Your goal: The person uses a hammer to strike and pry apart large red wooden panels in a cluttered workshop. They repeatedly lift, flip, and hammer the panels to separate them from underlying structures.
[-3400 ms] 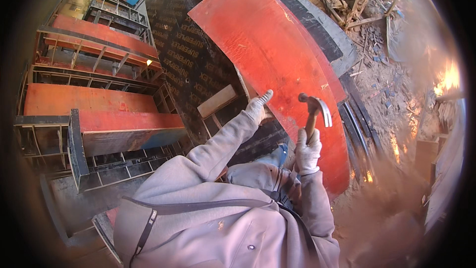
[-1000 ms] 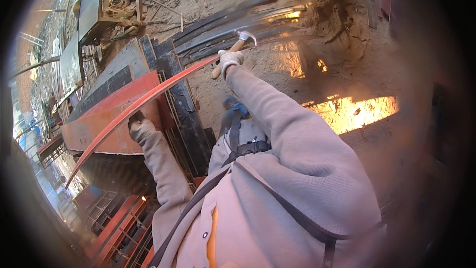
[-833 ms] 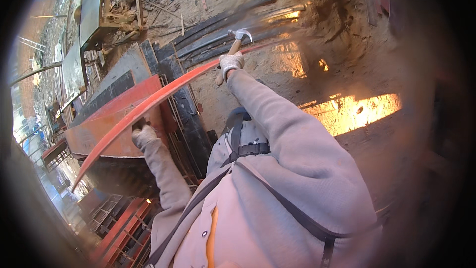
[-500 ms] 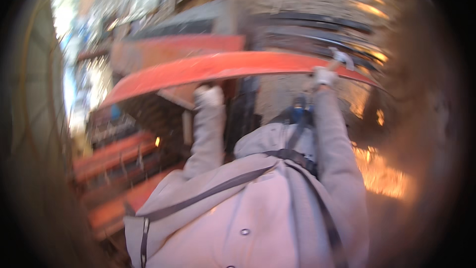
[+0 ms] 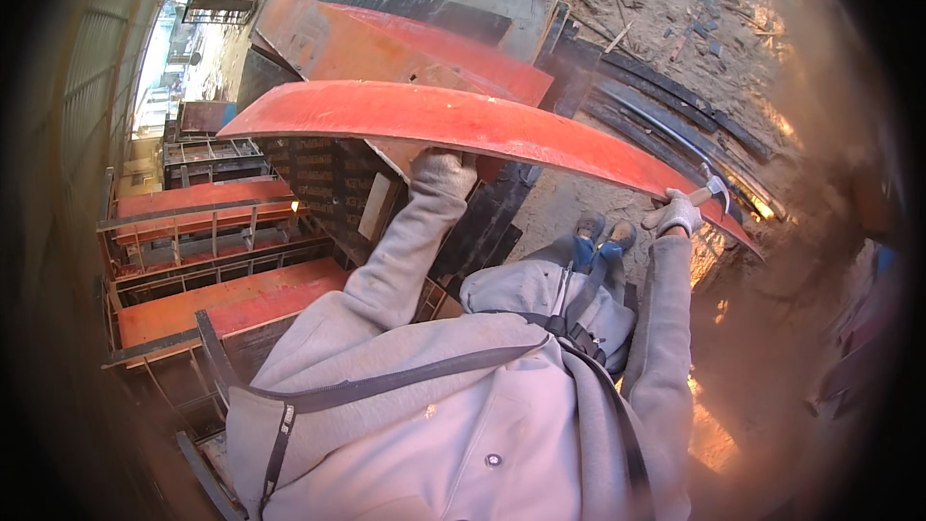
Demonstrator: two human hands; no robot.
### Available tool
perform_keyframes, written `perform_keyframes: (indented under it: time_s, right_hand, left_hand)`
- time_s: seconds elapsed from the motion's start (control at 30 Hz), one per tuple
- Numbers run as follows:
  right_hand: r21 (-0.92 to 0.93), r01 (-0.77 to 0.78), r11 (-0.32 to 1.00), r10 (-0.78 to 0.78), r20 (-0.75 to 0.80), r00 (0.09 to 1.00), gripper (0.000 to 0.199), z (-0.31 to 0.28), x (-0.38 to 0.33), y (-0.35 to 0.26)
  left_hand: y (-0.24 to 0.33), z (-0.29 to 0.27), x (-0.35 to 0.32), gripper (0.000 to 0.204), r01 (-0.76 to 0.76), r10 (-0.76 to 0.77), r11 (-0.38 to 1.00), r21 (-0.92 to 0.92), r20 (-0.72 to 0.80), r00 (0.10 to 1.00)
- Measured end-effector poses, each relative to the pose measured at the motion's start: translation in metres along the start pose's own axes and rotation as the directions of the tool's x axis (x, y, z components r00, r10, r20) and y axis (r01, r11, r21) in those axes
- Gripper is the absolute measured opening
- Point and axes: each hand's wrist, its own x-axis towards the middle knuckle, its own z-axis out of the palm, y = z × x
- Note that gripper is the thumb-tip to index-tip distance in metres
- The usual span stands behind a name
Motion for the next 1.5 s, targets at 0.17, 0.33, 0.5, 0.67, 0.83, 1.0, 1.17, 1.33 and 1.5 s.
perform_keyframes:
  time_s: [0.17,0.33,0.5,0.67,0.83,1.0,1.17,1.33,1.5]
  right_hand:
    - [-0.054,0.022,0.998,-0.022,0.007,1.000,0.029,0.007,0.000,-0.014]
    - [-0.038,0.049,0.998,-0.048,0.042,0.998,0.014,0.008,-0.011,-0.011]
    - [-0.044,0.116,0.992,-0.111,0.099,0.989,0.011,0.019,0.004,-0.020]
    - [-0.005,0.090,0.996,-0.090,0.022,0.996,0.015,0.017,-0.011,-0.025]
    - [0.015,0.015,1.000,-0.016,0.080,0.997,0.020,0.007,-0.013,-0.008]
    - [0.092,-0.051,0.994,0.035,0.166,0.986,0.027,-0.019,-0.034,0.019]
    - [0.106,0.061,0.992,-0.081,0.197,0.977,0.030,-0.037,-0.033,0.022]
    - [-0.022,0.032,0.999,-0.020,0.401,0.916,0.020,-0.076,-0.032,-0.017]
    - [-0.165,-0.027,0.986,0.092,0.400,0.912,0.012,-0.132,-0.048,-0.048]
  left_hand:
    - [0.033,0.026,-0.027,0.043,0.248,-0.257,0.955,-0.163,-0.036,0.966]
    - [0.038,-0.015,-0.001,0.036,0.230,-0.231,0.972,0.035,0.015,0.973]
    - [0.017,0.019,-0.054,0.044,0.272,-0.231,0.961,0.044,0.665,0.710]
    - [-0.213,-0.042,-0.023,0.043,0.587,-0.556,0.809,0.021,-0.294,0.777]
    - [-0.347,-0.148,0.016,0.036,0.633,-0.677,0.735,-0.243,-0.311,0.667]
    - [-0.379,-0.174,0.038,0.031,0.431,-0.614,0.751,-0.500,-0.288,0.735]
    - [-0.384,-0.205,0.049,0.029,0.014,-0.458,0.688,-0.726,-0.419,0.784]
    - [-0.385,-0.251,0.029,0.030,-0.581,-0.111,0.423,-0.696,-0.676,0.729]
    - [-0.360,-0.298,-0.078,0.030,-0.310,-0.404,0.717,-0.625,-0.734,0.545]
